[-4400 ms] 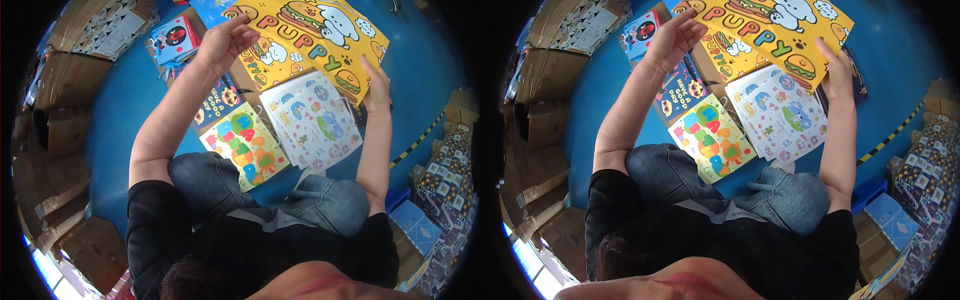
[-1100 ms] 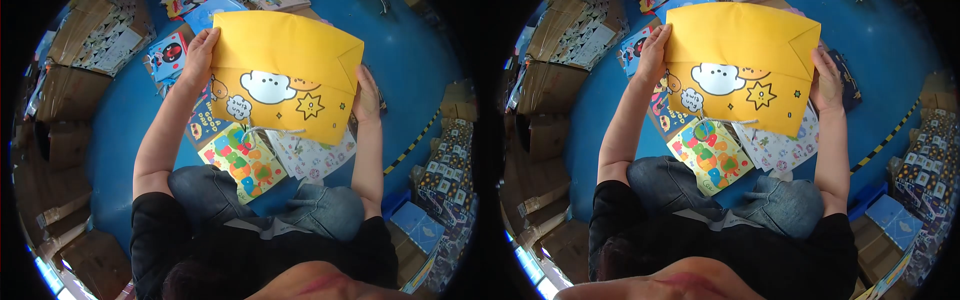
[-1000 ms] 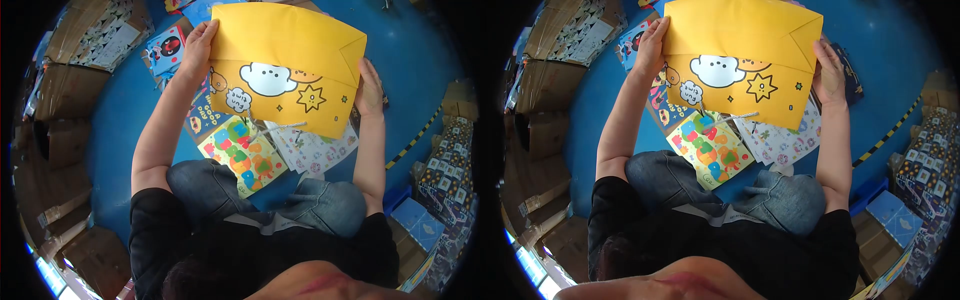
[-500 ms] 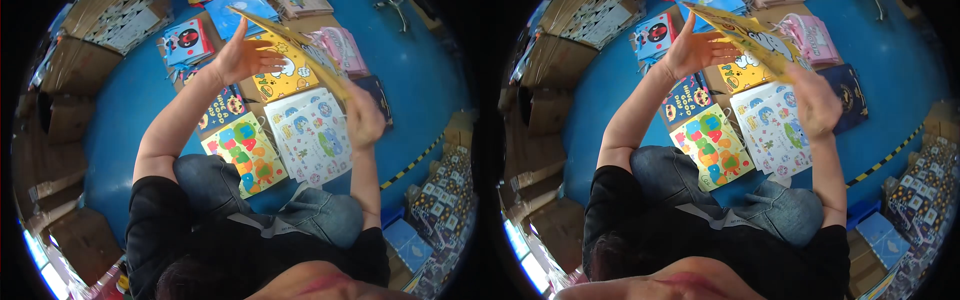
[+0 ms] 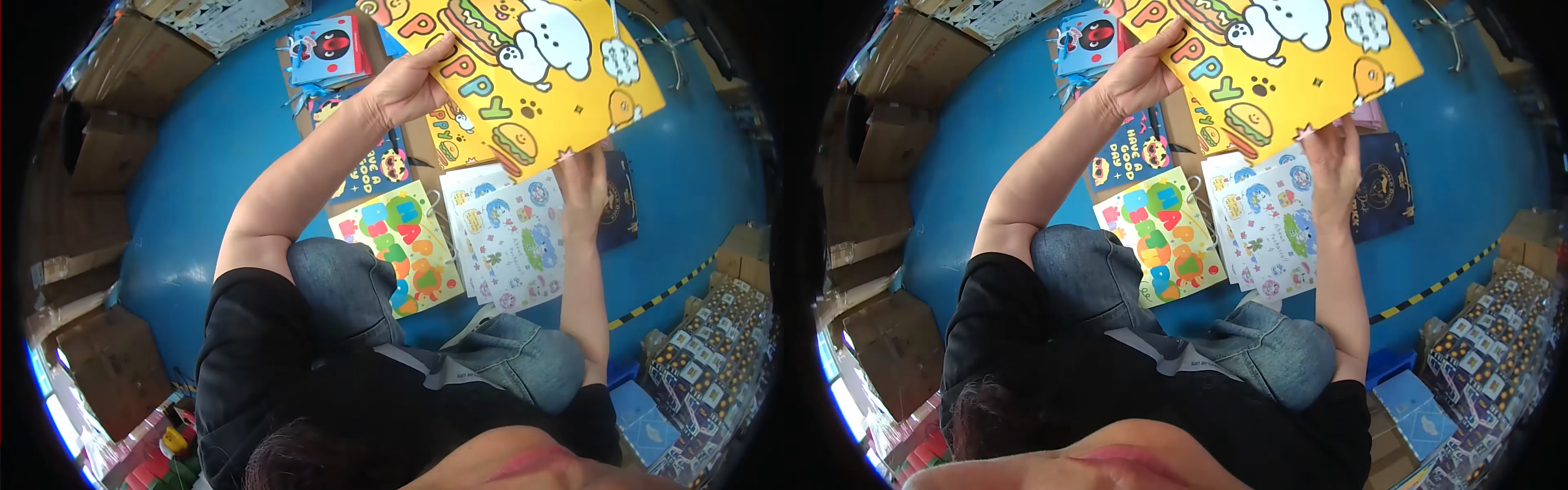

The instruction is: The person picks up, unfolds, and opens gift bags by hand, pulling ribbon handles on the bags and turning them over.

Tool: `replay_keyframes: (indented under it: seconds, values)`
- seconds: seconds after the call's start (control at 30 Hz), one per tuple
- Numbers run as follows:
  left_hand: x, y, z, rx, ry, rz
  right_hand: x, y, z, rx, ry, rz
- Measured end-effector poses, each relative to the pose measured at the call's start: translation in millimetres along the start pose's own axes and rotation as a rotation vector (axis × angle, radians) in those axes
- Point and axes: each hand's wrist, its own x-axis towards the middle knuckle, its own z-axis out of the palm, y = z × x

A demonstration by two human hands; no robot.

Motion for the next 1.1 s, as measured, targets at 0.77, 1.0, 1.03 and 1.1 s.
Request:
replay_keyframes:
  seconds: [0.77,1.0,1.03,1.1]
  values:
    - [-30.3,-62.8,2.1,0.643,0.166,0.014,0.8,3.1,-25.0,0.088,-0.036,0.008]
    - [-29.8,-62.3,1.8,0.620,0.203,0.040,-1.0,5.1,-22.0,0.057,-0.044,-0.018]
    - [-27.0,-62.5,-1.4,0.578,0.221,0.043,-1.8,6.3,-20.2,0.041,-0.044,-0.021]
    - [-25.2,-59.3,0.3,0.540,0.241,0.049,-6.3,10.6,-13.0,0.030,-0.048,-0.026]
